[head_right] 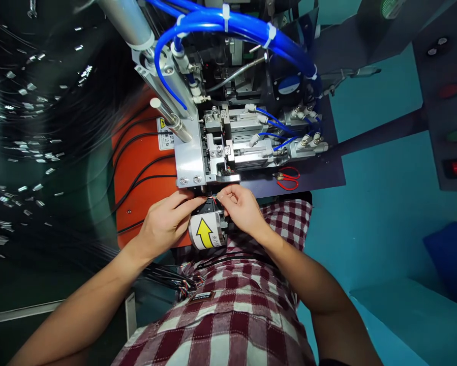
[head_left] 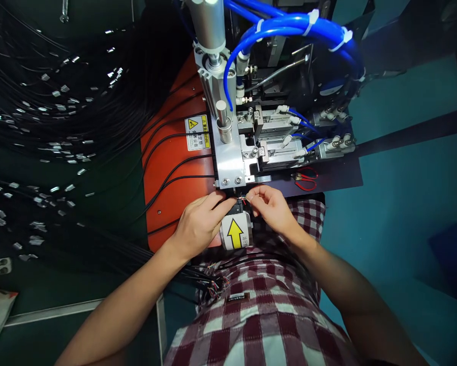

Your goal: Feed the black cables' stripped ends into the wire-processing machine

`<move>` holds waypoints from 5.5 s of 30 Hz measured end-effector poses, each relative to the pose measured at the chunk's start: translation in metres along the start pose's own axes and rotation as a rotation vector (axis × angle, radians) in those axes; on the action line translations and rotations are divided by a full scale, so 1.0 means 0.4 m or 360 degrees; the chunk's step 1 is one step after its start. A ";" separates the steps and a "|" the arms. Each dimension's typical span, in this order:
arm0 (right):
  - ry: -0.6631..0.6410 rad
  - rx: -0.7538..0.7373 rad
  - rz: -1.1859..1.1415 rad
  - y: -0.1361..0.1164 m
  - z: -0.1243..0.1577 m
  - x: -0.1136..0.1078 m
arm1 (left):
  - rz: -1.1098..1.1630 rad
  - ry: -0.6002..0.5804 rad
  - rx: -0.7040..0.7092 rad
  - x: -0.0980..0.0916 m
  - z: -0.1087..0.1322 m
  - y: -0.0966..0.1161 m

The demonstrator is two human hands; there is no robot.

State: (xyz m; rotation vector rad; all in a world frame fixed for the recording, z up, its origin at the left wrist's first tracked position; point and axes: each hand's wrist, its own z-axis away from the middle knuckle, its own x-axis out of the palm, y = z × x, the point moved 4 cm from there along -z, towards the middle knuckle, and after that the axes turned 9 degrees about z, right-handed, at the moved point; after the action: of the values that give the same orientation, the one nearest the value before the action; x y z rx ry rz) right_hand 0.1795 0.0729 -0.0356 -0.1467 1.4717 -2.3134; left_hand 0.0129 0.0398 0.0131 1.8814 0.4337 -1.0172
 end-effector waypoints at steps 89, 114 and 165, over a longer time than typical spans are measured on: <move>0.0234 -0.0217 0.0582 -0.024 0.015 -0.001 | -0.0192 0.0020 0.0040 0.010 0.002 0.001; 0.0113 -0.0310 0.0455 -0.026 0.028 -0.013 | -0.0269 0.0007 0.0035 0.014 0.002 -0.002; -0.0034 0.0054 -0.0610 0.018 -0.010 0.045 | 0.0146 0.0191 -0.0140 0.038 0.011 0.012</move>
State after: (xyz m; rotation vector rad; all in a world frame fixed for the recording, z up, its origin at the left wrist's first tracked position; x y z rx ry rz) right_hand 0.1639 0.0668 -0.0458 -0.4802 1.4991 -2.6211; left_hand 0.0230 0.0322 0.0027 1.8716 0.4504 -0.8153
